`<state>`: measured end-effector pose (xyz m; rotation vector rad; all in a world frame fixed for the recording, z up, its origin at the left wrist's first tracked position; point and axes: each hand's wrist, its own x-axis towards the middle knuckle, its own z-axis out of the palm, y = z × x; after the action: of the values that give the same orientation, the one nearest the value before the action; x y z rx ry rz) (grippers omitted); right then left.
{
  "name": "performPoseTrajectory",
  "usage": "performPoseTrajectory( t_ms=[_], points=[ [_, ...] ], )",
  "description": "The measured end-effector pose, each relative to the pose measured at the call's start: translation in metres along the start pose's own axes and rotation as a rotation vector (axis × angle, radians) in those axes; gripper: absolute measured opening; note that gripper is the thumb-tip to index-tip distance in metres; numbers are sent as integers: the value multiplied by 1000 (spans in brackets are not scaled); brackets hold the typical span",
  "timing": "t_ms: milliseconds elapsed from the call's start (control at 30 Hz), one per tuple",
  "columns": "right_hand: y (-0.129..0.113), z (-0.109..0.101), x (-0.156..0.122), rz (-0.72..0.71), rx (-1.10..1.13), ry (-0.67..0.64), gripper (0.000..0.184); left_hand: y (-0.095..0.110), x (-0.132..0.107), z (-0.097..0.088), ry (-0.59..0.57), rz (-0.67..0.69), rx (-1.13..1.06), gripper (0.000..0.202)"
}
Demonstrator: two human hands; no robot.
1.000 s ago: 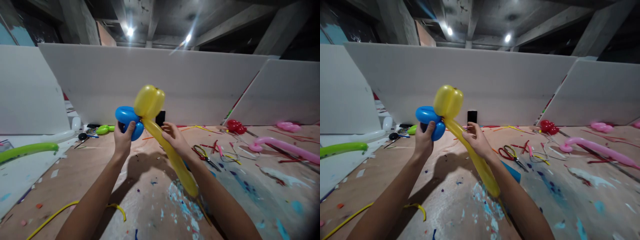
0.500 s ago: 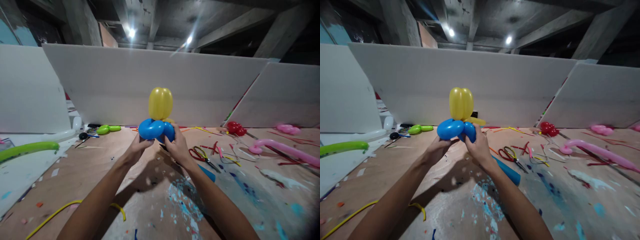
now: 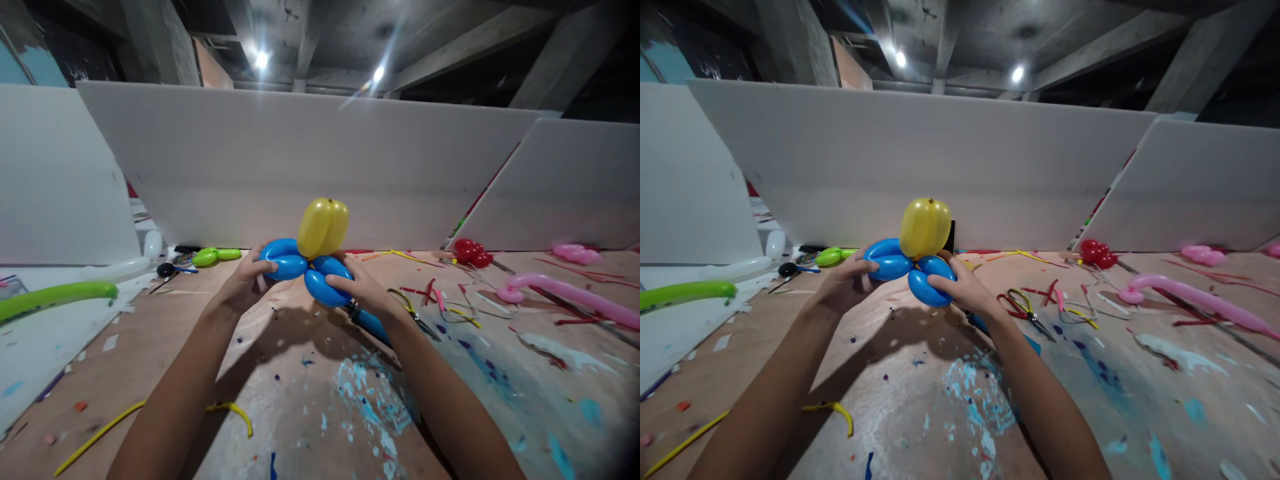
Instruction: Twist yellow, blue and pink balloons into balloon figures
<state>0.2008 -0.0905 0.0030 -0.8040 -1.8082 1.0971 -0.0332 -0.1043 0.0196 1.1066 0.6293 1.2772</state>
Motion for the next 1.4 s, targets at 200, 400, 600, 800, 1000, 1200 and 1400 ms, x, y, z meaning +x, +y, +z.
performPoseTrajectory(
  t_ms=[200, 400, 600, 800, 1000, 1200, 1400],
  points=[
    [-2, 3, -5, 205, 332, -194, 47, 6, 5, -16, -22, 24, 40, 64],
    [0, 6, -4, 303, 444, -159, 39, -9, 11, -13, 36, 162, 221, 70],
    [-1, 4, 0, 213, 363, -95, 49, -12, 4, -12, -15, 424, 706, 81],
    [8, 0, 1, 73, 130, -111, 49, -8, -4, -1, -149, 525, 1053, 79],
    [13, -12, 1, 44, 75, -160, 51, -5, -7, -6, -219, 595, 1116, 60],
    [15, -16, 1, 198, 134, -35, 38, 2, -6, -15, -246, 574, 1146, 50],
    [15, -9, 4, 203, 200, 44, 44, -5, 2, -20, -247, 659, 1136, 62]
  ],
)
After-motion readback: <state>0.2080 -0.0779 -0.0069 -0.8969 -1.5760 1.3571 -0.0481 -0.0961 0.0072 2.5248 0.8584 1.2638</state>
